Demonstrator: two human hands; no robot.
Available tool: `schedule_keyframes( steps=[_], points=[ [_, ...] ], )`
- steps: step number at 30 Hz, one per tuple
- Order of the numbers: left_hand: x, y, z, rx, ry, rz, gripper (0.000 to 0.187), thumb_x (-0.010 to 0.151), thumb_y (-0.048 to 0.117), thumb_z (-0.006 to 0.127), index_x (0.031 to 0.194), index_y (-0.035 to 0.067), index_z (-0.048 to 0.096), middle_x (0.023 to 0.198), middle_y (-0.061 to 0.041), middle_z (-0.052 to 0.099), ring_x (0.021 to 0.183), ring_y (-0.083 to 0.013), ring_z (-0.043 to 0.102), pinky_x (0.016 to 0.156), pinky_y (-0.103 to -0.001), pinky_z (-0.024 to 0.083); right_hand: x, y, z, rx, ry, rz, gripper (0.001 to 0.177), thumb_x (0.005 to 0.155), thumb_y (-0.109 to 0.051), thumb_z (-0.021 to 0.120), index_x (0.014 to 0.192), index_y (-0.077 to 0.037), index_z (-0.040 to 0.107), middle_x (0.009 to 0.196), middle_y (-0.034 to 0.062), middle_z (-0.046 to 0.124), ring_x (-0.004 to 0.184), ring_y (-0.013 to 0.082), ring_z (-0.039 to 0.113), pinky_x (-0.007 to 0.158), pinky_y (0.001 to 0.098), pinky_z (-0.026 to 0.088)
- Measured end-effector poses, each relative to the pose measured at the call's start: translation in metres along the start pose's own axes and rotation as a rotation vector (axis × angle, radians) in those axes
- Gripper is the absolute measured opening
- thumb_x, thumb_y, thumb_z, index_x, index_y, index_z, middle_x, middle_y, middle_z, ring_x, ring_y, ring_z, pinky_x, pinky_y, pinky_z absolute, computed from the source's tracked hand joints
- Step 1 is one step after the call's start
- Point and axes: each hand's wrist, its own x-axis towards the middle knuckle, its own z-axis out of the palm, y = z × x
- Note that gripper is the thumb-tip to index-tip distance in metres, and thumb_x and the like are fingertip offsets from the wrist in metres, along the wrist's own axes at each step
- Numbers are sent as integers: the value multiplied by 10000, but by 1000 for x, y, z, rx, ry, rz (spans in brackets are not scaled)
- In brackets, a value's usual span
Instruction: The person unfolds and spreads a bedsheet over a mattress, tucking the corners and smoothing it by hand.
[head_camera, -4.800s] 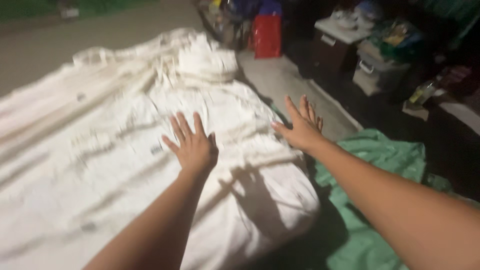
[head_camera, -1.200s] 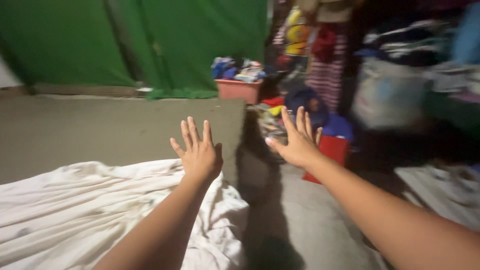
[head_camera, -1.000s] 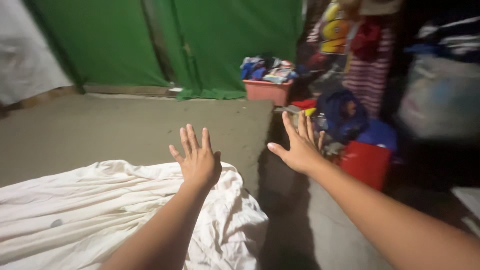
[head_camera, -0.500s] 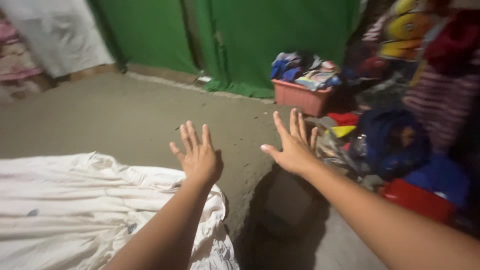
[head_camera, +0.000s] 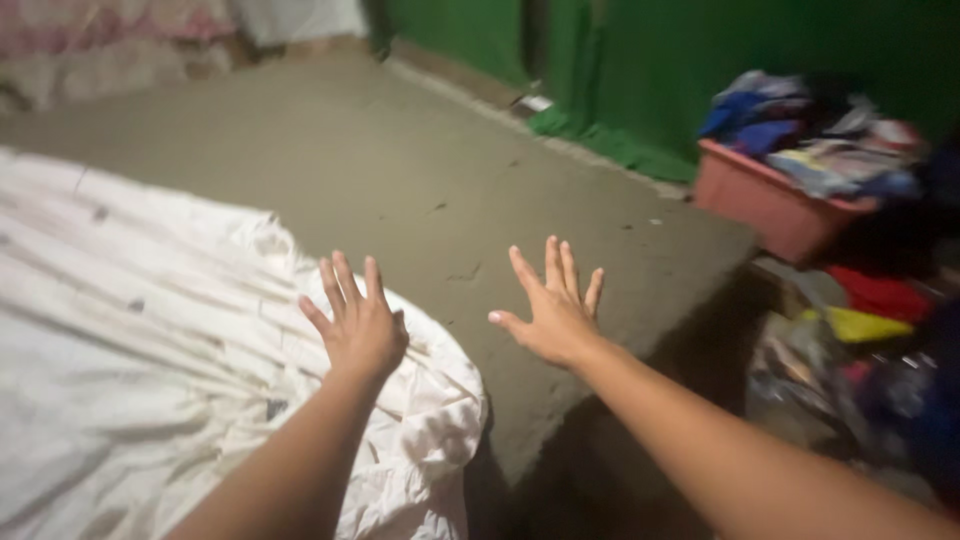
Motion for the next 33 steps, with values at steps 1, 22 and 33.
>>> schedule_keyframes(
  steps=[1, 22, 33],
  points=[
    [2, -12, 6, 0, -8, -48, 881, 854, 334, 711, 1577, 102, 264, 1670, -244, 78, 1552, -402, -24, 1138, -732, 46, 12, -4, 12, 10, -26, -42, 1004, 821, -613, 694, 1624, -304, 177, 1678, 230, -57, 1557, 362, -104, 1142, 711, -87],
    [-18, -94, 41, 107, -106, -422, 759, 915, 333, 660, 1546, 97, 310, 1652, -224, 123, 1545, -384, 16, 1157, -713, 77, 93, -16, 202, -338, -311, -291, 285, 959, -327, 623, 1209, -231, 720, 1462, 47, 541, 1555, 260, 271, 1244, 701, 0],
    [109, 35, 85, -154, -71, -536, 585, 989, 416, 554, 1474, 102, 461, 1623, -196, 316, 1553, -372, 153, 1169, -671, 218, 258, 89, 59, 122, 464, -110, 162, 904, -167, 679, 1020, -98, 768, 1198, 92, 641, 1251, 298, 518, 1186, 554, 235]
  ],
)
